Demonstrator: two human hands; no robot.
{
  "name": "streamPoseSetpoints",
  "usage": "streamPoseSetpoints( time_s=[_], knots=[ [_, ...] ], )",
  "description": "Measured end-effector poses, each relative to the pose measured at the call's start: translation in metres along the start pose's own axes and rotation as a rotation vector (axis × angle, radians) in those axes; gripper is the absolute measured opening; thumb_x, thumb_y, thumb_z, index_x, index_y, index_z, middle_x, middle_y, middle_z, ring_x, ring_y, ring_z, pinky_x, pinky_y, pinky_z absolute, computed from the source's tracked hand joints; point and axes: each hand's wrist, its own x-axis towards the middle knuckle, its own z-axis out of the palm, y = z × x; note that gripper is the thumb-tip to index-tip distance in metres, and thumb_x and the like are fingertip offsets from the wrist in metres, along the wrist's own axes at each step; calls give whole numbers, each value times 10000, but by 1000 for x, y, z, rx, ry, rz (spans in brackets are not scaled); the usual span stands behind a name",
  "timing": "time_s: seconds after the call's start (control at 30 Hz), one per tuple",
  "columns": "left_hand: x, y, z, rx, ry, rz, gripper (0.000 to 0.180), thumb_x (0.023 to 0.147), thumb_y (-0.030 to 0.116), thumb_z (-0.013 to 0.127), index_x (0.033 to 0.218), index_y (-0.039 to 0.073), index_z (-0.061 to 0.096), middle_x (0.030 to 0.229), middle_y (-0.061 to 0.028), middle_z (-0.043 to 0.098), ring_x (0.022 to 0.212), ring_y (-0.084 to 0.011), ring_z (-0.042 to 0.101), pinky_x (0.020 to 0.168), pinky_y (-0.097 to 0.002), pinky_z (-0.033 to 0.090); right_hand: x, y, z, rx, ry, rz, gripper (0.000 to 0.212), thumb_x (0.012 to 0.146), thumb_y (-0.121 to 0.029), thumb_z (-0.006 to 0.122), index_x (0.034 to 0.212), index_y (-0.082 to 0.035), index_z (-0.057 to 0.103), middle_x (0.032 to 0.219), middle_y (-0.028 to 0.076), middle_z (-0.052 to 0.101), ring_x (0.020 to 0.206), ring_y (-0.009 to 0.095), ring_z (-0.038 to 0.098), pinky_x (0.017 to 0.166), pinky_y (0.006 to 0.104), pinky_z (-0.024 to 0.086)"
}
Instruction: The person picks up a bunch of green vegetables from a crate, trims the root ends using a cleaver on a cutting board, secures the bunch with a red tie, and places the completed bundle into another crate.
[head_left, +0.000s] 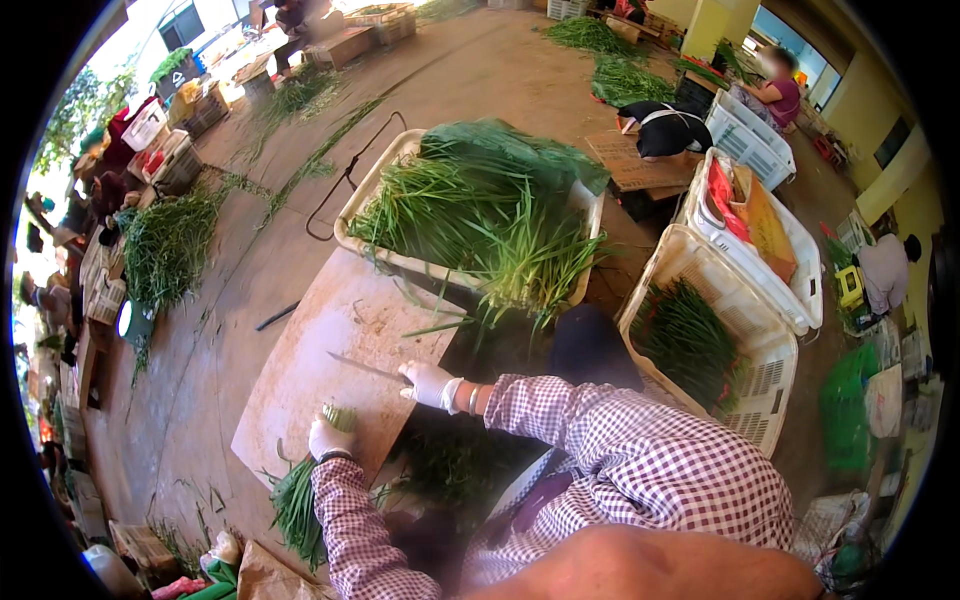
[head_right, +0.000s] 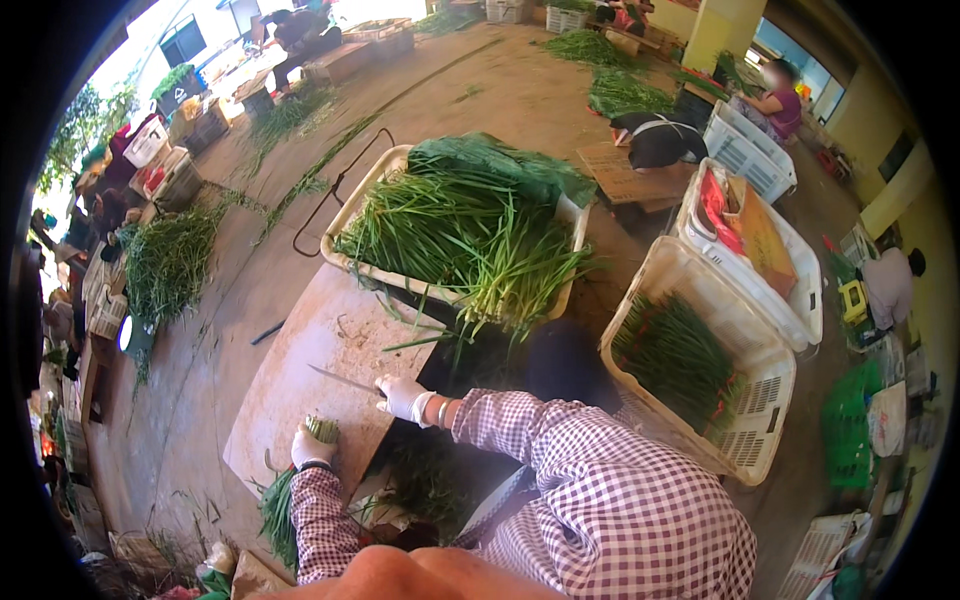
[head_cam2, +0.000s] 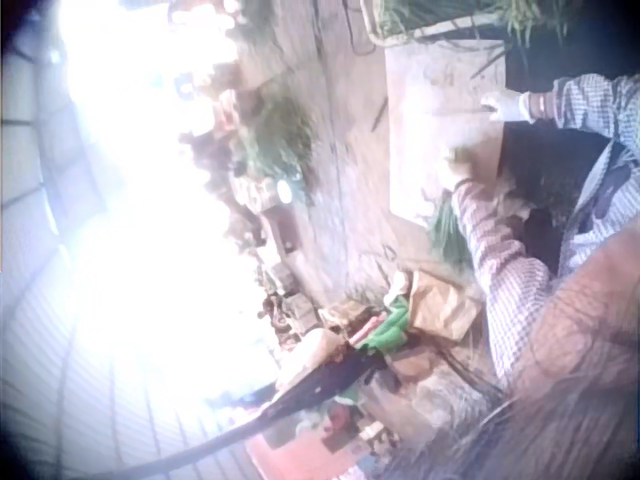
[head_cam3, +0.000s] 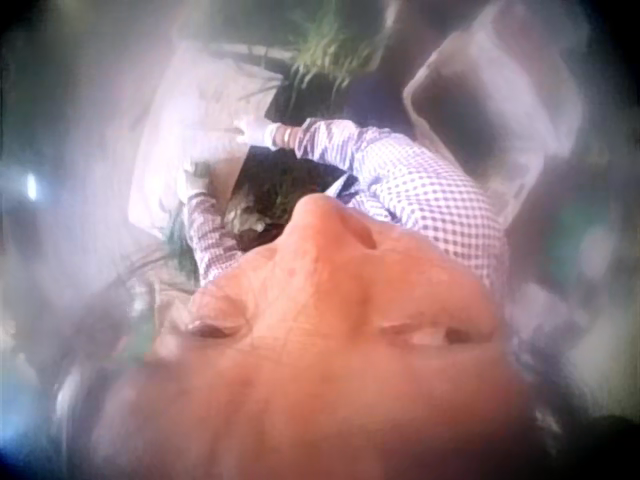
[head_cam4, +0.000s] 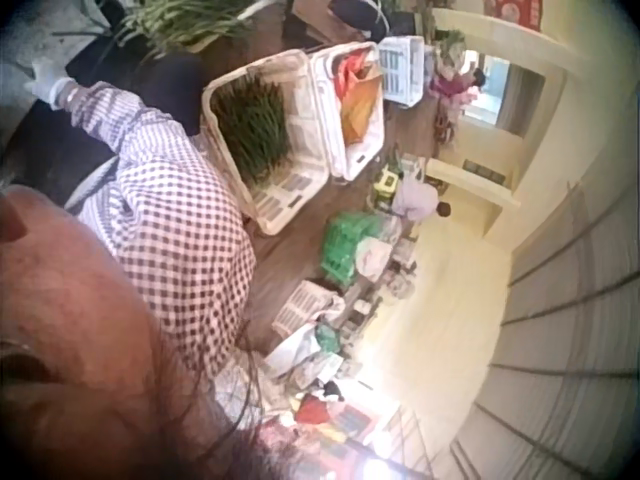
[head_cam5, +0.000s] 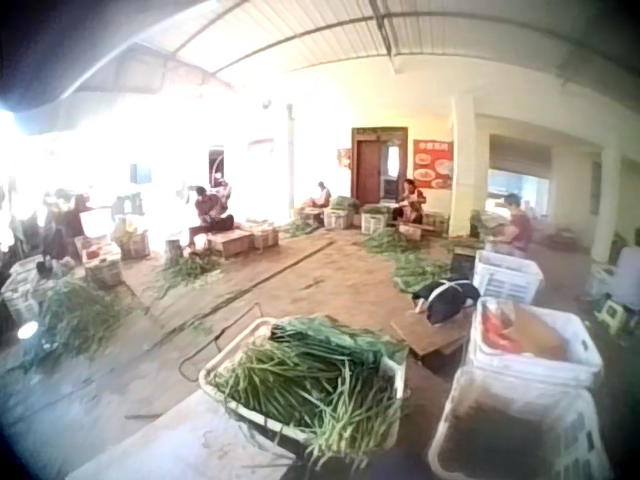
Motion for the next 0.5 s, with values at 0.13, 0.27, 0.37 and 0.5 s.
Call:
streamPoseSetpoints(
  time_s=[0.13,0.27,0.37,0.5],
  knots=[
    [-14,14,2,-70,161,-51,683,685,450,808,1165,36,553,989,-186,652,932,-353,658,809,-453,530,-17,-12,-13,-1,61,6,320,879,-236,586,1076,17,584,1060,224,626,971,392,622,845,453,510],
    [-26,34,44,-86,366,12,569,772,442,721,1181,78,565,893,-155,672,857,-359,667,772,-456,540,-25,-3,-14,-77,168,-17,272,876,-215,574,1030,8,598,981,212,641,893,387,640,771,455,529],
    [-31,50,25,-100,431,178,291,929,320,536,1076,80,614,882,-108,674,745,-261,673,632,-375,544,-24,-4,-16,-163,192,-126,153,823,-160,573,843,-13,611,778,203,631,717,372,652,595,462,535],
    [6,40,25,-184,208,41,1189,498,402,901,1433,-27,304,1148,-240,629,1060,-377,622,895,-411,524,-20,-10,-20,-155,232,-5,167,886,-201,565,929,-41,582,853,204,646,741,397,649,635,492,530]
  ],
)
